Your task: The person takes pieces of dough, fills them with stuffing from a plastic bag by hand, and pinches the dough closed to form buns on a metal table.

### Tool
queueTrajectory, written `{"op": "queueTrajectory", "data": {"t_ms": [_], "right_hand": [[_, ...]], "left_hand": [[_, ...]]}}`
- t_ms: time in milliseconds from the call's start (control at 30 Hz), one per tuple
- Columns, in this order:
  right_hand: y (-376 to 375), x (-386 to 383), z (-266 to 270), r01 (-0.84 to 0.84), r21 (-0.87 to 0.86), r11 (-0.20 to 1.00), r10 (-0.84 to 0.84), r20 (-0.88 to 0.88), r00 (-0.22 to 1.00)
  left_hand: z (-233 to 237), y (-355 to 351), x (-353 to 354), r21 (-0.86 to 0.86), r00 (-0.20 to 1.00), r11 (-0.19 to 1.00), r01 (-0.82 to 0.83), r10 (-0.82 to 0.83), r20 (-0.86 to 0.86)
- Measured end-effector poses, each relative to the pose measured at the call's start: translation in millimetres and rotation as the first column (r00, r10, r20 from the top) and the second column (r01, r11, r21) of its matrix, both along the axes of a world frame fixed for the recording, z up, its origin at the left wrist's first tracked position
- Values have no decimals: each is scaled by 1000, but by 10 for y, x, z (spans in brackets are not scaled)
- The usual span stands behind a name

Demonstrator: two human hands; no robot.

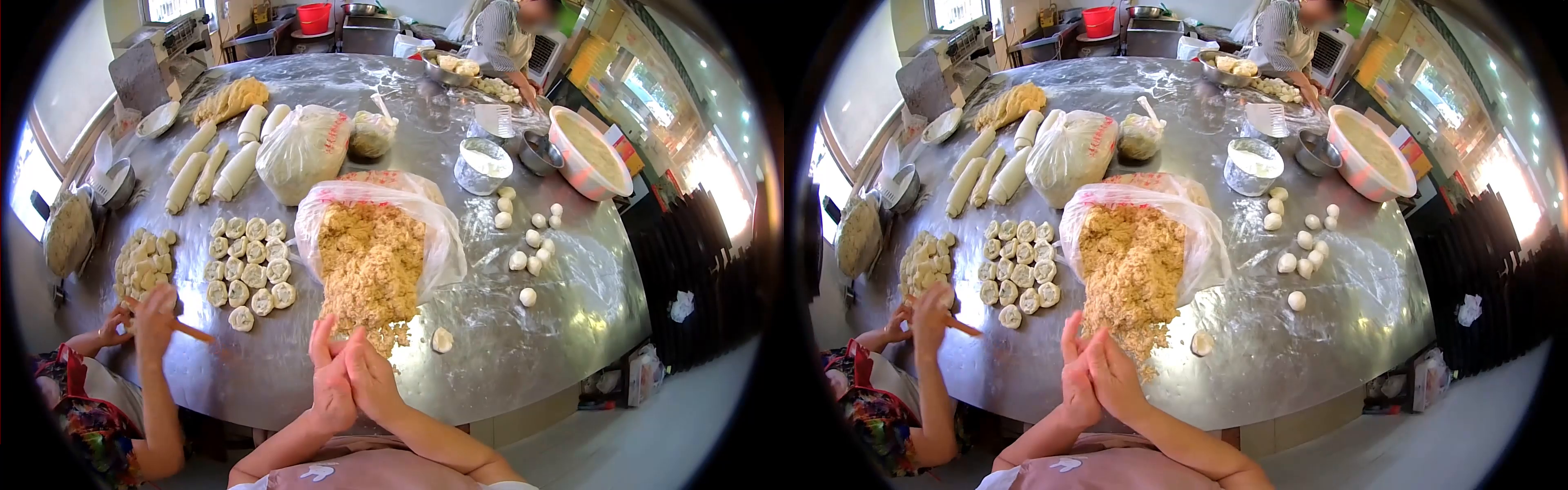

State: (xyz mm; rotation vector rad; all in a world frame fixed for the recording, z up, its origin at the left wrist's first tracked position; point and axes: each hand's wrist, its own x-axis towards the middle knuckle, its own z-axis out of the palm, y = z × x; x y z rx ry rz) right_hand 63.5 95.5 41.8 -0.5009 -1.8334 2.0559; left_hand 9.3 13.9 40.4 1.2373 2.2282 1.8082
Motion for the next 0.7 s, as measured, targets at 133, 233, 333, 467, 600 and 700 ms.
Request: {"op": "queueTrajectory", "data": {"t_ms": [133,233,333,467,600,700], "right_hand": [[117,44,-136,72,86,994,-71,-8,997],[105,38,-14,146,296,944,-146,-25,989],[122,-72,-16,110,484,868,-24,-180,983],[370,-193,-105,141,516,845,-101,-105,989],[376,-249,-22,205,602,772,-127,-170,977],[173,-114,273,93,508,856,74,-298,952]], "left_hand": [[-32,47,82,-61,978,993,-104,113,173],[-66,86,-60,298,756,954,-35,-169,632],[-165,133,-10,352,566,927,130,-360,742],[-79,19,100,159,679,960,230,-275,681],[-74,110,96,370,519,913,170,-402,754],[160,155,99,368,496,929,49,-342,798]]}}
